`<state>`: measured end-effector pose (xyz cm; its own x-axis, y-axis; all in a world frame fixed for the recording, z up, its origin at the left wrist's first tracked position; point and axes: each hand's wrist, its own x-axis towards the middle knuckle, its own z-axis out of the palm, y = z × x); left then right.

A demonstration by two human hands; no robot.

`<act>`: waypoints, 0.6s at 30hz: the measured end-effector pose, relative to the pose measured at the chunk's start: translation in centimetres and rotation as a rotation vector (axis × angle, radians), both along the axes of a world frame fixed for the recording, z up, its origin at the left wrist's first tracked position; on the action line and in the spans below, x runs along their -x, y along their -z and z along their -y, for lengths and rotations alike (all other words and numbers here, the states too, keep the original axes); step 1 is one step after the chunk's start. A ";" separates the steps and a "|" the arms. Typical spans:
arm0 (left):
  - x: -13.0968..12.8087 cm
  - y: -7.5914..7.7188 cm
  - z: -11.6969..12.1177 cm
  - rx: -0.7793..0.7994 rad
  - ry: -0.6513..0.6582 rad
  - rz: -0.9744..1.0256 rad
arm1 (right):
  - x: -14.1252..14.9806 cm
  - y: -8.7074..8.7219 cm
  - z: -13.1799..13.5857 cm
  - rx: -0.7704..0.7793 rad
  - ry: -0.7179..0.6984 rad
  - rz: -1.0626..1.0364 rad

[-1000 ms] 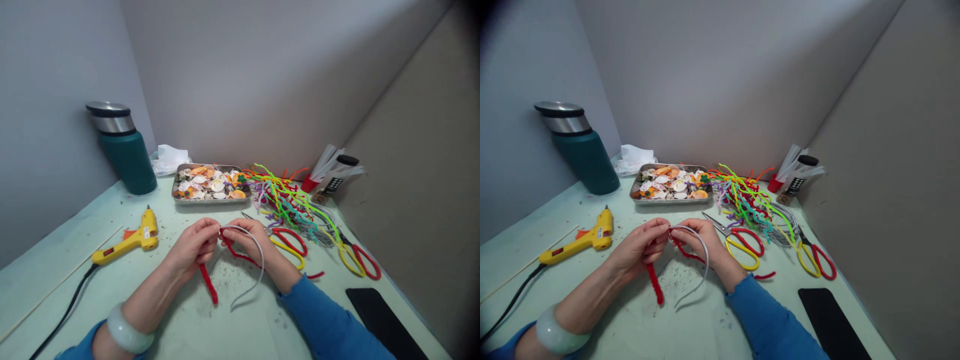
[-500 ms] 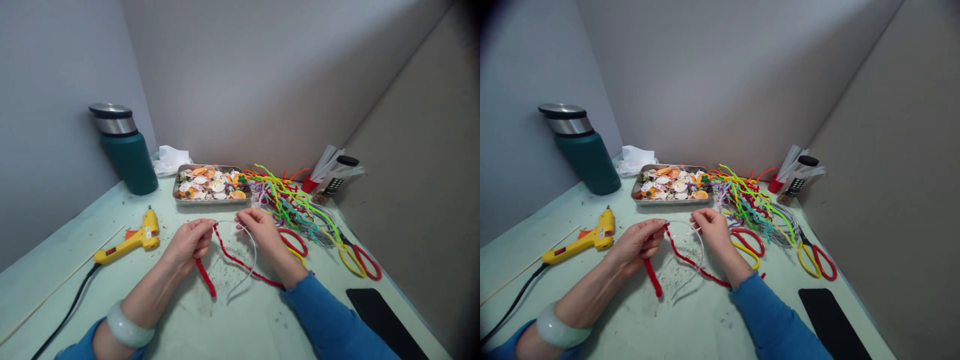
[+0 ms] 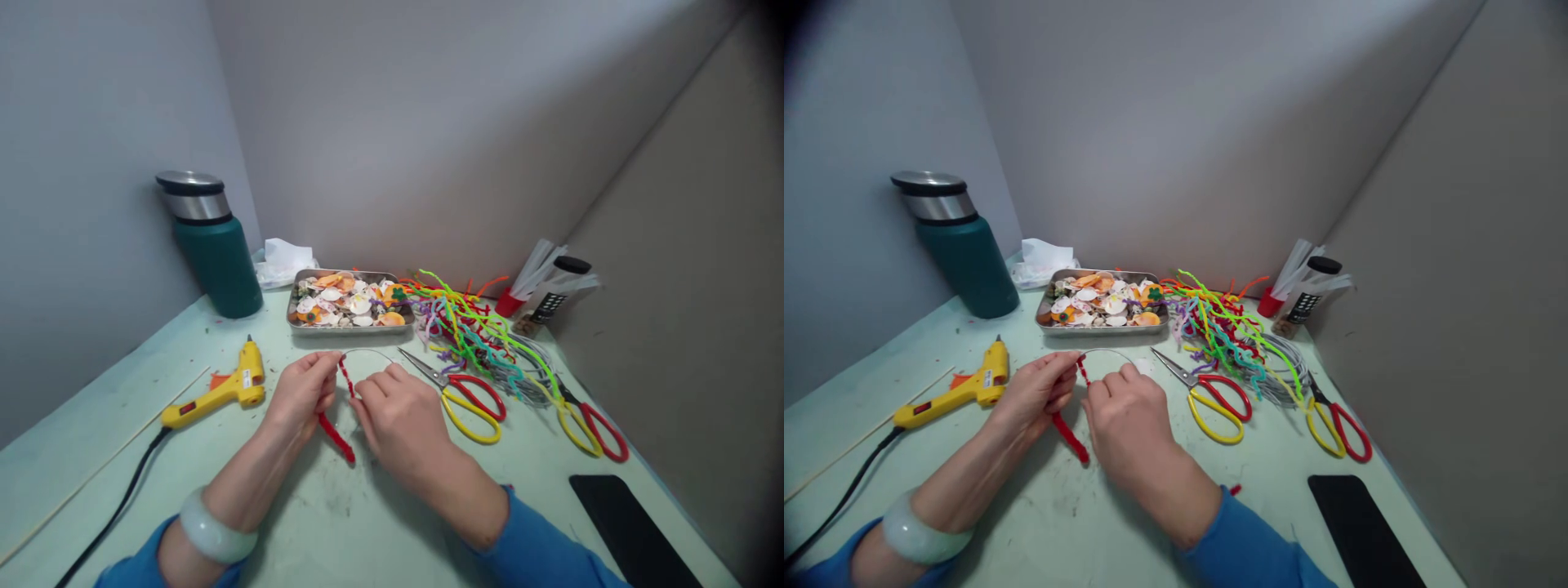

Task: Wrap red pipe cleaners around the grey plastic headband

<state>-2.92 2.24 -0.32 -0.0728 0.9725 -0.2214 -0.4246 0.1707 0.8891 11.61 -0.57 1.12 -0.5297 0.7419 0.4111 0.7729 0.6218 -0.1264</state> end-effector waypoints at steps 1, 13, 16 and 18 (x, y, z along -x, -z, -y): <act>0.0 -0.1 0.0 0.001 -0.009 0.003 | 0.3 0.2 0.0 0.013 0.039 0.061; -0.1 -0.5 0.1 -0.025 -0.100 -0.019 | 0.9 0.2 0.8 0.272 -0.071 0.145; -0.1 -0.5 0.2 -0.040 -0.119 -0.046 | 0.8 -0.3 1.0 0.344 -0.091 0.119; -0.1 -0.6 0.3 -0.052 -0.127 -0.060 | 0.8 -0.3 0.9 0.372 -0.129 0.068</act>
